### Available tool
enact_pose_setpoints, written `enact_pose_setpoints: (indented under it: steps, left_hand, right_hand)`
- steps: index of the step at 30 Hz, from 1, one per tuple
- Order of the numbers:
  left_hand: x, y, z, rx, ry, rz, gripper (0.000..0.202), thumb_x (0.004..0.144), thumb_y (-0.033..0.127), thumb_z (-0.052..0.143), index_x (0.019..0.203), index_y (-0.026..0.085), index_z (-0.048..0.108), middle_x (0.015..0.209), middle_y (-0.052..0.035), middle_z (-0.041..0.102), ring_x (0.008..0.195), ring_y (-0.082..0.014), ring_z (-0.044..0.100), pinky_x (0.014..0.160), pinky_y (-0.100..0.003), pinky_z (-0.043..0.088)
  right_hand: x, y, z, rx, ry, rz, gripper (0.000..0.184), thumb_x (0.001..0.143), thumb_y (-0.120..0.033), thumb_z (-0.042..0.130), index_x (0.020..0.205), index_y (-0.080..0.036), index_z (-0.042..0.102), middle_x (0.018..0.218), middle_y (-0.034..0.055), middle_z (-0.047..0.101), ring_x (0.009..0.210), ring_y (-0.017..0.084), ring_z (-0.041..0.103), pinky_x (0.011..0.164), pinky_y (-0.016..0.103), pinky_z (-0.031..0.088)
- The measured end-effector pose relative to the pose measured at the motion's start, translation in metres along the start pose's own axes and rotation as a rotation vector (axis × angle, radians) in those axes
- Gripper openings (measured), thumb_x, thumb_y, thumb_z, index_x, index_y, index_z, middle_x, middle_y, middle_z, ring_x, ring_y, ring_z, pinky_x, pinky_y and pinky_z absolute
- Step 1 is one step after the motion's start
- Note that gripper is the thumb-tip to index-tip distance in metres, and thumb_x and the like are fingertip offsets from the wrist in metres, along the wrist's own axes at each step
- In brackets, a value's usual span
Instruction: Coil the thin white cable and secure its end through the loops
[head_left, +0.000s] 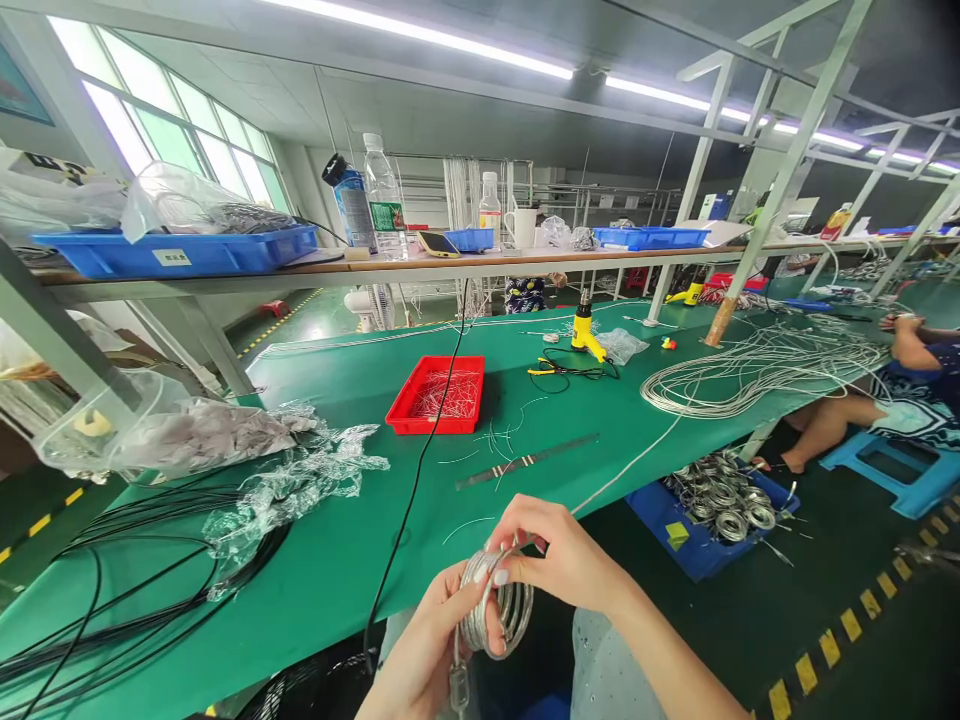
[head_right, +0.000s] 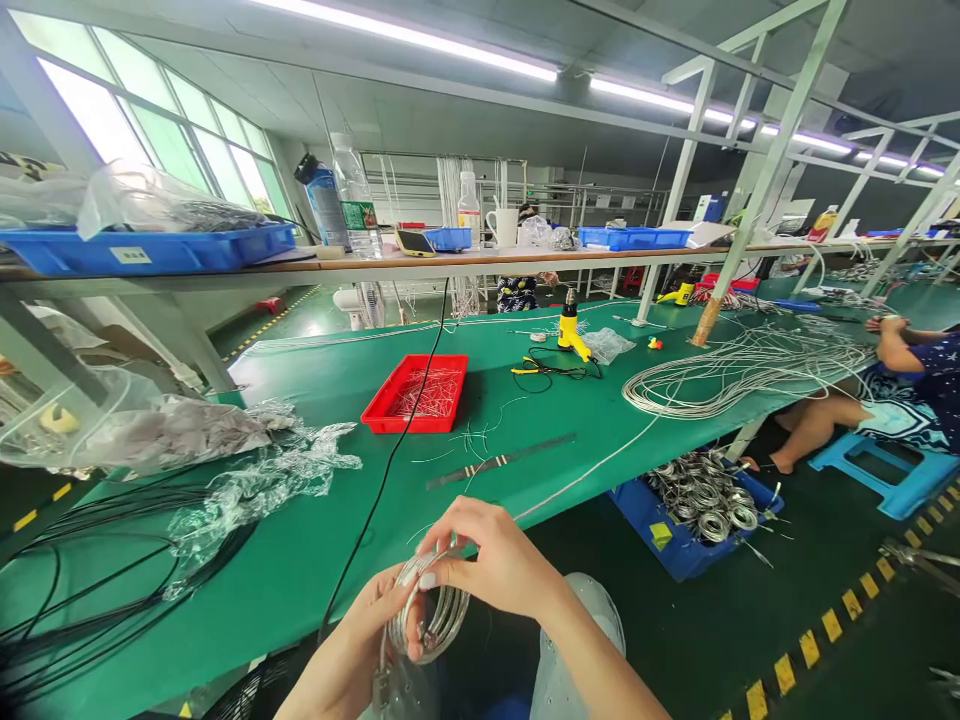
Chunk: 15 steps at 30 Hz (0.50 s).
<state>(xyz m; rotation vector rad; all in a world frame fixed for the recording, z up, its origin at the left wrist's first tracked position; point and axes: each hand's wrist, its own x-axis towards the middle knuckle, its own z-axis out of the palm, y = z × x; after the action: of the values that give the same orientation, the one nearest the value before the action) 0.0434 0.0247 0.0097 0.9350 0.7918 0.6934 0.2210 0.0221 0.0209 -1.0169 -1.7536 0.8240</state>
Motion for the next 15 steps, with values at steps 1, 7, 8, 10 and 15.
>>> enact_pose_setpoints:
  steps: [1, 7, 8, 10, 15]
  left_hand:
    - [0.0, -0.001, 0.0, -0.036, -0.007, -0.005, 0.032, 0.077, 0.046, 0.068, 0.071, 0.016, 0.059, 0.047, -0.0014, 0.058, 0.048, -0.0105, 0.044, 0.054, -0.02, 0.039]
    - [0.003, -0.009, -0.002, -0.092, 0.001, -0.024, 0.04, 0.069, 0.052, 0.076, 0.074, 0.015, 0.061, 0.047, -0.0004, 0.058, 0.044, -0.0091, 0.046, 0.049, -0.02, 0.04]
    - [0.004, -0.011, -0.004, -0.107, -0.012, -0.04, 0.04, 0.066, 0.05, 0.078, 0.073, 0.014, 0.061, 0.046, 0.0001, 0.057, 0.042, -0.0081, 0.045, 0.048, -0.02, 0.04]
    - [0.003, -0.011, -0.008, -0.179, -0.042, -0.065, 0.038, 0.064, 0.045, 0.082, 0.071, 0.013, 0.062, 0.043, 0.0026, 0.052, 0.038, -0.0056, 0.04, 0.047, -0.019, 0.042]
    - [0.001, 0.005, -0.028, -0.45, 0.117, 0.028, 0.037, 0.055, 0.035, 0.089, 0.07, 0.013, 0.064, 0.046, 0.0083, 0.046, 0.041, -0.0032, 0.039, 0.048, -0.016, 0.044]
  right_hand:
    - [0.0, -0.001, 0.001, 0.006, 0.007, 0.023, 0.013, 0.074, -0.029, 0.074, 0.082, -0.021, 0.068, 0.081, -0.0034, 0.056, 0.072, 0.008, 0.051, 0.061, 0.021, 0.039]
    - [-0.001, 0.003, 0.005, 0.005, 0.042, 0.062, 0.007, 0.077, -0.027, 0.07, 0.08, -0.021, 0.069, 0.086, -0.0019, 0.056, 0.074, 0.009, 0.054, 0.06, 0.02, 0.043]
    - [-0.002, 0.006, 0.004, 0.0, 0.039, 0.06, 0.01, 0.076, -0.028, 0.072, 0.082, -0.021, 0.067, 0.087, -0.0018, 0.058, 0.076, 0.009, 0.056, 0.061, 0.02, 0.045]
    - [-0.006, 0.019, -0.003, -0.072, 0.045, 0.057, 0.017, 0.074, -0.029, 0.073, 0.086, -0.021, 0.063, 0.087, -0.0025, 0.062, 0.078, 0.01, 0.06, 0.065, 0.02, 0.048]
    - [-0.023, 0.074, -0.035, -0.447, 0.321, -0.01, 0.007, 0.085, -0.026, 0.062, 0.085, -0.019, 0.06, 0.078, -0.0003, 0.068, 0.072, 0.012, 0.064, 0.066, 0.024, 0.051]
